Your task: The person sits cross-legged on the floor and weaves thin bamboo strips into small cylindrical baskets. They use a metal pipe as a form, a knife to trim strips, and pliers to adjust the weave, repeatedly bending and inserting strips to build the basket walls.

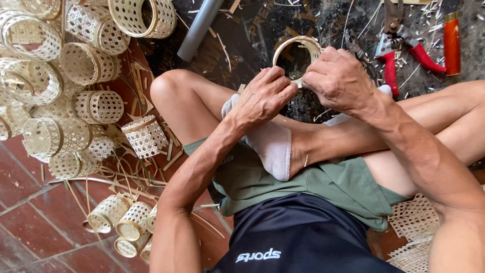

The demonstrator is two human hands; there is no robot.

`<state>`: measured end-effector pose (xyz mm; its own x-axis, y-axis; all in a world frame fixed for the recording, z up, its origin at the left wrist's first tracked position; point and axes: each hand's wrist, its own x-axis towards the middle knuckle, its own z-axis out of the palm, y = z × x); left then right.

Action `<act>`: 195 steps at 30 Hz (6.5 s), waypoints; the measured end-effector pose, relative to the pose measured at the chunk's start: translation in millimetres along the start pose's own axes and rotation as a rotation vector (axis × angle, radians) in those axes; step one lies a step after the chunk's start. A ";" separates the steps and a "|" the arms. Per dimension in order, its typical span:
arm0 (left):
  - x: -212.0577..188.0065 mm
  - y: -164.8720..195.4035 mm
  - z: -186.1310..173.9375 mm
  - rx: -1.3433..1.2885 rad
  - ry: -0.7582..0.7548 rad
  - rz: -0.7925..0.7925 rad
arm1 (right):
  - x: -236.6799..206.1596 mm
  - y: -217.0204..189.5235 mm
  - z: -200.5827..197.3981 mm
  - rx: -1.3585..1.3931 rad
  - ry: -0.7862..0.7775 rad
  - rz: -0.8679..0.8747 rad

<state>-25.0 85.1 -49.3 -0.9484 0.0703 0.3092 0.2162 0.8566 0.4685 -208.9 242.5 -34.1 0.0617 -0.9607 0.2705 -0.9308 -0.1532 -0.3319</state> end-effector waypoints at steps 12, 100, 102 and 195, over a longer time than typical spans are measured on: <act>19.5 14.8 15.1 0.207 0.083 -0.187 | -8.7 28.9 3.1 0.142 0.022 -0.200; -82.7 90.6 -85.7 0.021 0.202 0.319 | 22.7 -78.8 -67.0 0.674 -0.104 0.273; -85.7 97.8 -87.6 -0.065 0.171 0.261 | 19.6 -84.2 -54.1 0.879 -0.267 0.427; -100.4 153.2 -80.8 0.173 0.078 -0.151 | -44.6 -143.8 -56.0 0.399 0.032 0.081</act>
<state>122.1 168.0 58.2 -0.9446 -0.0991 0.3130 0.0243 0.9296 0.3678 -98.0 320.4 52.2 -0.0238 -0.9666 0.2552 -0.7187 -0.1609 -0.6764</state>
